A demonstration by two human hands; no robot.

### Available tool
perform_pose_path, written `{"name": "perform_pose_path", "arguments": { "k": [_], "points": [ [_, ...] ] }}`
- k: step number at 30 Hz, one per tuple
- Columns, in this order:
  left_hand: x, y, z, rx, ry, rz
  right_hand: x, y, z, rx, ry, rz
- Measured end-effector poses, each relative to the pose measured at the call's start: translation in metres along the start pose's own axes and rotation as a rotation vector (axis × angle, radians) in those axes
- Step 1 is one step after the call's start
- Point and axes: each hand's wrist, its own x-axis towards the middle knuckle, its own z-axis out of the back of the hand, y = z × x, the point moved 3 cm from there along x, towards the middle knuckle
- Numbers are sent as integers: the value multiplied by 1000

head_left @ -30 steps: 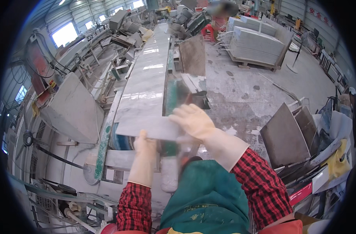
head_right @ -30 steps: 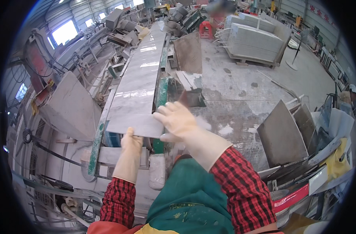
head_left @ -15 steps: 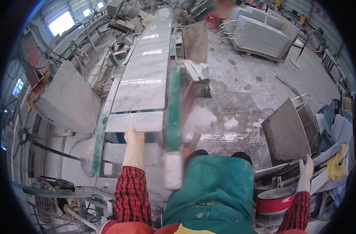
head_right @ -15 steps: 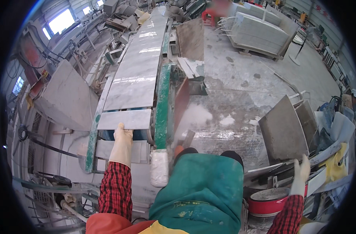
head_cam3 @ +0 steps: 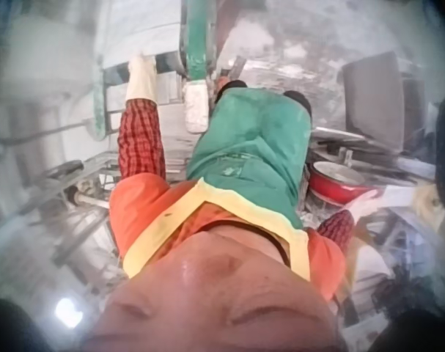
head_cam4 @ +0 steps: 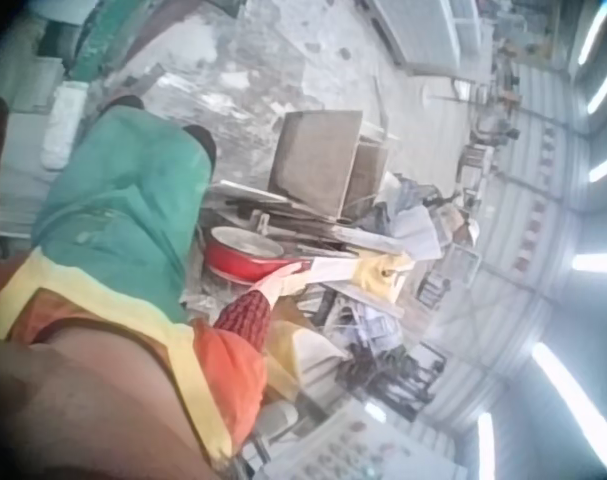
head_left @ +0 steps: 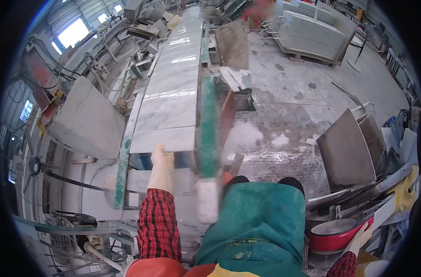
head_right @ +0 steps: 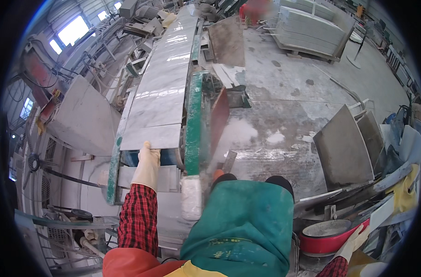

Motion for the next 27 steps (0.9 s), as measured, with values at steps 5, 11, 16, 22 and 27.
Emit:
{"name": "perform_pose_path", "arguments": {
  "k": [5, 11, 16, 22, 27],
  "points": [
    [10, 3, 0, -11, 58, 33, -9, -2, -5, -16, 20, -41],
    [-3, -5, -6, 118, 42, 27, -19, 4, 1, -24, 25, -42],
    [-14, -16, 0, 480, 62, -13, -23, 17, 10, -77, 47, -63],
    [-23, -44, 5, 1040, 222, -34, -25, 27, 5, -54, -19, 194],
    [14, -57, 21, 1034, 461, 181, -21, 56, 31, -55, -15, 180]
  ]
}}
